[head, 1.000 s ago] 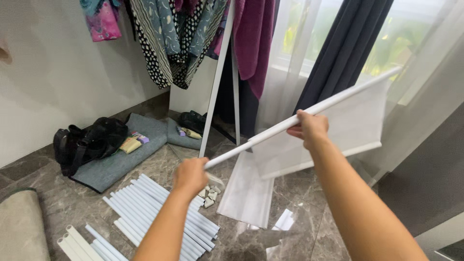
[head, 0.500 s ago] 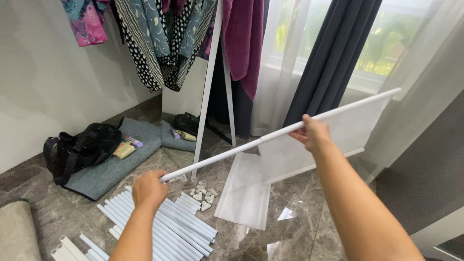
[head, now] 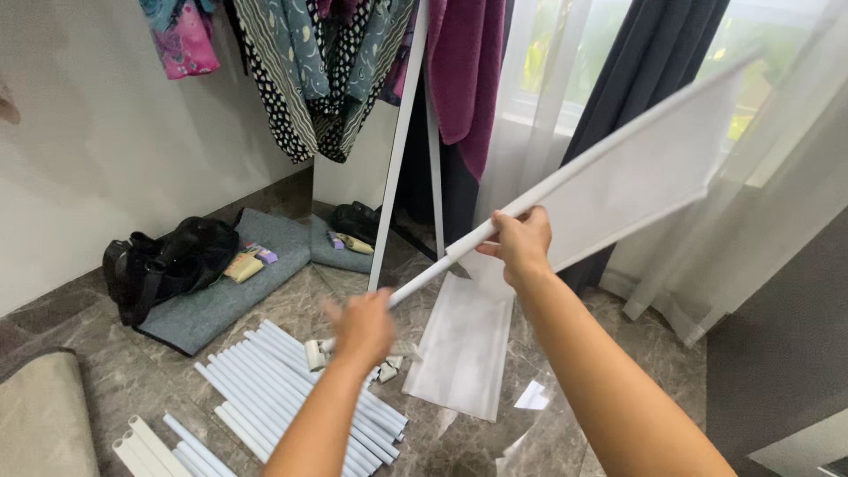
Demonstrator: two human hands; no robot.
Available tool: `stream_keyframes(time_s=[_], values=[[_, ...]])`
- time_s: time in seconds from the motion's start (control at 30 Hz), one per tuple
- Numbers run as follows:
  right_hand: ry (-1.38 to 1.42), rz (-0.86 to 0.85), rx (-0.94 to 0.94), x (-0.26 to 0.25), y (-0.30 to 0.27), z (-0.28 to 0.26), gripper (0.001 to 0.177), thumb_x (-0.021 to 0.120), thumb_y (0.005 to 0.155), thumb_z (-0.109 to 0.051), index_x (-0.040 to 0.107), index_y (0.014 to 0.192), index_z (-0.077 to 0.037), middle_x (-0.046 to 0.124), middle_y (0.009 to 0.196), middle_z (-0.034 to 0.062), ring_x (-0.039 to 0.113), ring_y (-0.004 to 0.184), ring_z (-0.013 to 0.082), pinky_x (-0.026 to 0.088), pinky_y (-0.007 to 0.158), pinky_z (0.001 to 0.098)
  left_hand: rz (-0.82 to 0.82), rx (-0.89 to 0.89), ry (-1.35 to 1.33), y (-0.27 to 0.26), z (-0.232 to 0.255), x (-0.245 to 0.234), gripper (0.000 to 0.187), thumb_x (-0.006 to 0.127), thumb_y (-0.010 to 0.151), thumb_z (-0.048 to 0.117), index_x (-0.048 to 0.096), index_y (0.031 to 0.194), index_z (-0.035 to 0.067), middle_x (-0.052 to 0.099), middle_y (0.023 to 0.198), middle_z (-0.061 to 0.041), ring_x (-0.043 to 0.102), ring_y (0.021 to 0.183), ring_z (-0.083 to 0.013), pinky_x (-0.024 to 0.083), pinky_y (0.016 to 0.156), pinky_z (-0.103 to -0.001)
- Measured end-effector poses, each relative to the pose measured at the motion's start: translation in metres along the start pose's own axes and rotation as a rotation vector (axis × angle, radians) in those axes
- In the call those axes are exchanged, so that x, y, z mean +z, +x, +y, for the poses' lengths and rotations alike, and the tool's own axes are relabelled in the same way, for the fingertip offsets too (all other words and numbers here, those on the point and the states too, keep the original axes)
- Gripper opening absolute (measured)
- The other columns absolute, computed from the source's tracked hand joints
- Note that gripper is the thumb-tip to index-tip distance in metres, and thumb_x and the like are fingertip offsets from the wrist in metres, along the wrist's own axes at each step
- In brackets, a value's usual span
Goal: The person assembles a white plastic furniture frame by inserting rods into connectors and attaching a white fabric panel. They repeatedly connect and disconnect parts, organize components on the floor, and adjust the frame structure.
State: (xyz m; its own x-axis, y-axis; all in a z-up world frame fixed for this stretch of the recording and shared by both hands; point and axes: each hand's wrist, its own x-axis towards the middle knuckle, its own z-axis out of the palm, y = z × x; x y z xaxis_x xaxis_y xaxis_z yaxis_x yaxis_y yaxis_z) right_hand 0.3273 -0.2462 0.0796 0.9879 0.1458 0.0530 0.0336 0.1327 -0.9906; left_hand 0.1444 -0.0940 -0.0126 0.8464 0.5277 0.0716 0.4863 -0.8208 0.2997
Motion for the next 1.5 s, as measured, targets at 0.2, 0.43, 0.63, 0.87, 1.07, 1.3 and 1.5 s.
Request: stream_keyframes(time_s=[0.2,0.43,0.63,0.87,1.07,1.3,1.5], values=[[0.007,-0.086,-0.006,0.023,-0.027,-0.001,0.026,0.066,0.091,-0.003,0.051,0.108,0.008,0.064,0.096,0.0183,0.074,0.081,0.0311,0.064,0.062,0.0427,0.289,0.249,-0.439,0.000,0.020,0.014,0.038,0.055,0.096,0.012,0.056,0.133,0.015,0.064,0.108,-0.014,0.063,0.104,-0.0384,0.050,0.088,-0.051],[0.103,0.001,0.134,-0.015,0.024,0.000,0.017,0.061,0.095,-0.003,0.058,0.101,0.012,0.067,0.092,0.0233,0.075,0.081,0.0337,0.063,0.071,0.0415,0.170,0.120,-0.254,0.001,-0.016,-0.003,0.038,0.053,0.093,0.012,0.061,0.129,0.020,0.066,0.119,-0.006,0.060,0.114,-0.0326,0.046,0.095,-0.057],[0.149,0.172,0.132,-0.071,0.093,0.032,0.016,0.049,0.092,0.009,0.057,0.106,0.011,0.063,0.086,0.0151,0.070,0.070,0.0253,0.064,0.074,0.0428,0.069,-0.073,-0.139,-0.003,-0.046,-0.028,0.040,0.054,0.092,0.012,0.064,0.128,0.027,0.067,0.120,0.000,0.056,0.122,-0.0266,0.034,0.107,-0.062],[0.257,0.068,0.351,-0.057,0.078,0.070,0.023,0.051,0.094,-0.002,0.054,0.114,0.008,0.058,0.095,0.0181,0.068,0.084,0.0319,0.063,0.080,0.0492,0.133,-0.067,-0.158,0.007,-0.045,-0.018,0.042,0.056,0.090,0.012,0.066,0.128,0.027,0.068,0.118,-0.002,0.056,0.118,-0.0282,0.037,0.100,-0.057],[0.245,0.096,0.270,-0.032,0.066,0.072,0.029,0.057,0.098,-0.013,0.045,0.118,0.006,0.059,0.117,0.0290,0.070,0.103,0.0400,0.060,0.084,0.0512,0.144,-0.008,-0.164,0.017,-0.034,-0.007,0.041,0.058,0.087,0.011,0.072,0.123,0.025,0.070,0.113,0.000,0.057,0.114,-0.0243,0.035,0.098,-0.047],[0.255,0.393,0.219,-0.074,0.124,0.106,0.026,0.061,0.088,-0.001,0.060,0.112,0.008,0.067,0.110,0.0198,0.075,0.099,0.0335,0.065,0.079,0.0462,0.283,0.028,-0.100,0.028,-0.049,-0.008,0.037,0.061,0.083,0.009,0.078,0.113,0.023,0.072,0.105,-0.001,0.058,0.108,-0.0241,0.033,0.099,-0.045],[-0.367,0.455,-0.235,-0.094,0.125,0.107,0.030,0.067,0.083,-0.006,0.061,0.112,-0.002,0.070,0.104,0.0164,0.071,0.092,0.0288,0.057,0.078,0.0410,0.449,-0.012,-0.019,0.032,-0.059,-0.010,0.032,0.063,0.084,0.009,0.080,0.107,0.021,0.074,0.101,-0.001,0.058,0.105,-0.0252,0.033,0.096,-0.044]])
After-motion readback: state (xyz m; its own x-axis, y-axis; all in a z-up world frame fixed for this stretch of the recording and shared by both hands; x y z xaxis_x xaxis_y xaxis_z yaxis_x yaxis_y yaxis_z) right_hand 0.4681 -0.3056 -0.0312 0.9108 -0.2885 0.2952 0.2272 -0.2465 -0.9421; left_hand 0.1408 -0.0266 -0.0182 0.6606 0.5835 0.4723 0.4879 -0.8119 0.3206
